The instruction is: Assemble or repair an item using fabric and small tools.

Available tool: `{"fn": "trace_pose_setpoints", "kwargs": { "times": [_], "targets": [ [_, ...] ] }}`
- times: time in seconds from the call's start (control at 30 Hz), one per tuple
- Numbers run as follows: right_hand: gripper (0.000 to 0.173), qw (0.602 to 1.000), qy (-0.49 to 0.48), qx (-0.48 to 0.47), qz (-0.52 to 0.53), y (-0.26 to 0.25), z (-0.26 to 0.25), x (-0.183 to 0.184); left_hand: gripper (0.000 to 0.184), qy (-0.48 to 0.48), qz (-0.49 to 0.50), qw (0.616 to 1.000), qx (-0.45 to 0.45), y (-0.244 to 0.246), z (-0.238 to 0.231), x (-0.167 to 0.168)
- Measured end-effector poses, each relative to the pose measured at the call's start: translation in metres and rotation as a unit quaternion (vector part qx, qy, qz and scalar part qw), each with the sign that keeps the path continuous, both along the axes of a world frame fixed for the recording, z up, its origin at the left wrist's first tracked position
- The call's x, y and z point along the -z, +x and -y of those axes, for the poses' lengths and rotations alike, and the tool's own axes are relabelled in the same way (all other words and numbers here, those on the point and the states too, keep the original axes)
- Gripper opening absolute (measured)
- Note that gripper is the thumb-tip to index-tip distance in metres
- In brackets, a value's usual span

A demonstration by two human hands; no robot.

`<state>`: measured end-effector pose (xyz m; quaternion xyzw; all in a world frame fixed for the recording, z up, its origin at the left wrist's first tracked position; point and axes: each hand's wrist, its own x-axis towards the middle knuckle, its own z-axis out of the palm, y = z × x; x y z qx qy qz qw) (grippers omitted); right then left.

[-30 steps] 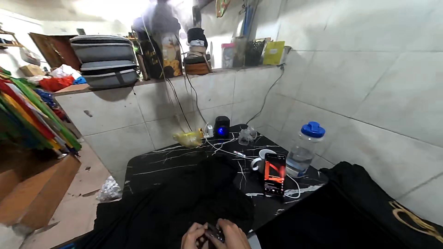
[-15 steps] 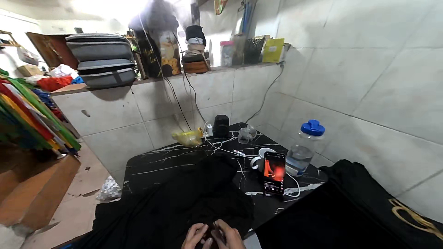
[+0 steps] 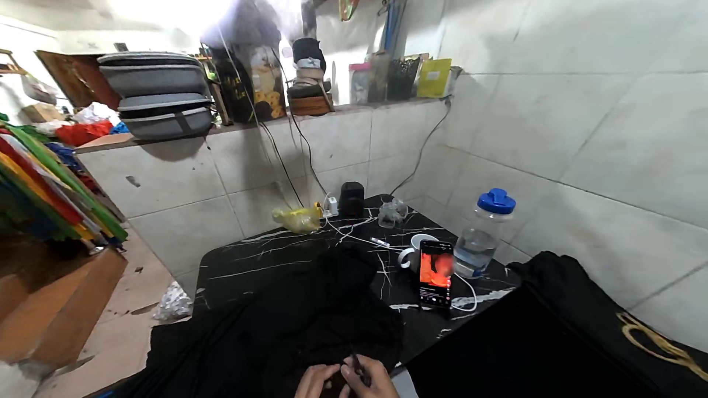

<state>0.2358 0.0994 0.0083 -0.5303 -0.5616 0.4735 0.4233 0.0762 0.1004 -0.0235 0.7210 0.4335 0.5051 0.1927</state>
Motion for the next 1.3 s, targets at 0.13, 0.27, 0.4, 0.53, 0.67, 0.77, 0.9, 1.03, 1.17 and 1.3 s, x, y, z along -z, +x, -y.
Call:
{"fn": "trace_pose_setpoints", "kwargs": {
  "times": [0.13,0.27,0.4,0.53,0.67,0.77,0.9,1.03,1.17,1.3],
  "targets": [
    [0.014,0.984,-0.079,0.034,-0.154,-0.004,0.002,0.003,0.022,0.053,-0.05,0.997,-0.038,0.003,0.001,-0.001],
    [0.016,0.983,-0.086,0.034,-0.157,-0.004,0.003,0.005,0.012,0.103,-0.072,0.99,-0.064,0.006,0.001,0.005],
    [0.017,0.991,-0.053,0.037,-0.114,-0.005,0.003,0.004,0.014,0.076,-0.072,0.991,-0.081,0.006,-0.001,0.0],
    [0.015,0.989,-0.06,0.052,-0.122,-0.003,0.003,0.005,0.01,0.022,-0.037,0.999,-0.027,0.0,-0.002,-0.007],
    [0.013,0.984,-0.078,0.055,-0.15,-0.003,0.003,0.007,0.024,-0.033,-0.037,0.999,0.012,-0.008,-0.001,-0.017],
    [0.02,0.985,-0.07,0.053,-0.152,-0.007,0.002,0.005,0.027,-0.016,-0.067,0.998,-0.003,-0.01,0.001,-0.015],
    [0.028,0.999,-0.001,0.008,-0.053,-0.01,0.001,0.002,0.01,0.041,-0.057,0.996,-0.054,-0.007,-0.002,-0.008],
    [0.032,0.999,0.032,-0.025,0.01,-0.01,0.001,0.007,0.01,-0.019,-0.046,0.997,-0.053,-0.006,-0.003,-0.013],
    [0.016,0.998,0.043,-0.019,-0.029,-0.002,0.0,0.015,0.009,-0.112,0.052,0.992,0.035,-0.015,-0.006,-0.011],
    [0.014,0.998,0.024,0.008,-0.06,-0.002,0.001,0.015,0.025,-0.135,0.05,0.986,0.081,-0.021,-0.006,-0.014]
  ]
}}
